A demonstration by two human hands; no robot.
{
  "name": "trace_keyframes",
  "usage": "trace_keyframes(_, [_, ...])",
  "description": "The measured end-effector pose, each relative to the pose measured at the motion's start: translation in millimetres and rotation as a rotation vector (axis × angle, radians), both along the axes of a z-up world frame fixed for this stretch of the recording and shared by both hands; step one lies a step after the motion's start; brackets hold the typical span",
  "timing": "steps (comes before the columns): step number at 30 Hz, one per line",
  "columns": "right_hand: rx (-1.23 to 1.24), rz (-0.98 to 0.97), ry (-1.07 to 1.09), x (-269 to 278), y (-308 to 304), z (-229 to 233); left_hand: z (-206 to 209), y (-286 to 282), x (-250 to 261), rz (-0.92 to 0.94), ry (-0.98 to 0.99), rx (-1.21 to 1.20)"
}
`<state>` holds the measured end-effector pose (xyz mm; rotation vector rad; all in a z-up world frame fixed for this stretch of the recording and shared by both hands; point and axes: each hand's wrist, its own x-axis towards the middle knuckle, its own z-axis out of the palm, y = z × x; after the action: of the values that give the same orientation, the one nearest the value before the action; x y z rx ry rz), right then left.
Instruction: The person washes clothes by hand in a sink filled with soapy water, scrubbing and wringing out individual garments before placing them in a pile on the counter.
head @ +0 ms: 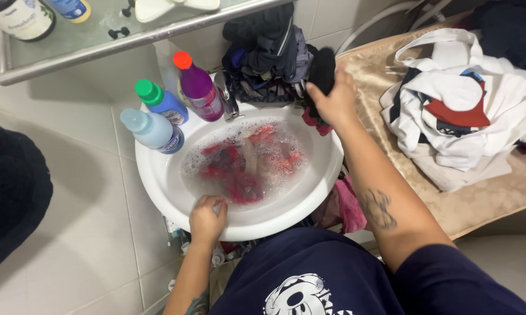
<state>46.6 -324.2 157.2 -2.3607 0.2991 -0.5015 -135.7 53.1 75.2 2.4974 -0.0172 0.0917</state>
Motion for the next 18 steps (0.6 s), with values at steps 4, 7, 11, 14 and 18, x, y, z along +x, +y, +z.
trace_keyframes(4, [-0.106,0.175,-0.184,9.9,2.0,-40.2,11.7,-8.5,0.3,0.033,0.077,0.118])
trace_keyframes(7, [-0.151,0.184,-0.113,7.4,9.8,-45.6,17.6,-11.8,1.1,0.023,0.092,0.154])
trace_keyframes(11, [-0.194,0.134,-0.135,1.9,14.3,-26.7,24.2,-15.6,1.6,0.055,0.169,0.194])
trace_keyframes(14, [-0.231,0.173,-0.118,-2.8,14.6,-8.3,25.3,-16.5,1.6,0.067,0.188,0.209])
trace_keyframes(18, [-0.242,0.158,-0.215,-18.0,20.4,0.5,20.7,-14.6,2.6,0.071,0.195,0.211])
